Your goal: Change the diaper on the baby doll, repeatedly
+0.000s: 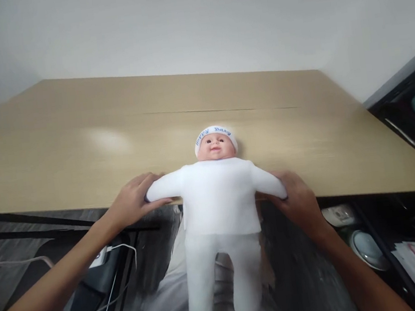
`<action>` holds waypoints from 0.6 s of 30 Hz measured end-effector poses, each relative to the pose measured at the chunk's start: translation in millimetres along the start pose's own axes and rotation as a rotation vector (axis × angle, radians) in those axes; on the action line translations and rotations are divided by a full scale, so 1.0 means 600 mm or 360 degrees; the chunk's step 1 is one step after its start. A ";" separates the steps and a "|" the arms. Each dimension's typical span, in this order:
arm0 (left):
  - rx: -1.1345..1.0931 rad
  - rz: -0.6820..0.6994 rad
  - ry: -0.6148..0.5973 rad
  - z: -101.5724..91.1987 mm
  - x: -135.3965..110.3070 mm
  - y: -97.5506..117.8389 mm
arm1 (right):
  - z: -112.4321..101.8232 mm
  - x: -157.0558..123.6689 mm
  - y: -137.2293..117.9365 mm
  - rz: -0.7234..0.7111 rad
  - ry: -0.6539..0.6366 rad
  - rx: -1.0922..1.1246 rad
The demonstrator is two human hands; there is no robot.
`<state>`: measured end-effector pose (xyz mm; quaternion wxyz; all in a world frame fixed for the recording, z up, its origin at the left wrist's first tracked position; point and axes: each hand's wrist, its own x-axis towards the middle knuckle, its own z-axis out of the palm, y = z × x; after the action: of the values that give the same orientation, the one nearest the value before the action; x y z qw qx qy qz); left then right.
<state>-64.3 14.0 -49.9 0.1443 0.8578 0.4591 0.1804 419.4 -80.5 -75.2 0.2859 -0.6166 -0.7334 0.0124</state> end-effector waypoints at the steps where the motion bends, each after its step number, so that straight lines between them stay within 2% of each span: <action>1: -0.0003 0.0021 -0.0014 0.001 0.005 -0.007 | 0.005 0.012 0.005 0.0006 -0.0016 -0.0003; 4: 0.0003 0.0030 -0.0027 -0.004 0.038 -0.029 | 0.023 0.072 0.015 0.0014 -0.0053 -0.0005; 11: 0.0135 0.0012 0.0043 -0.021 0.162 -0.114 | 0.077 0.234 0.039 -0.0126 -0.0121 -0.0022; 18: 0.0186 0.0008 0.0161 -0.025 0.265 -0.184 | 0.128 0.348 0.064 -0.0099 -0.0043 -0.0025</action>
<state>-70.2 208.1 -54.1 0.0702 0.8558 0.4733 0.1967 404.6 144.4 -69.1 0.2714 -0.5955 -0.7561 0.0060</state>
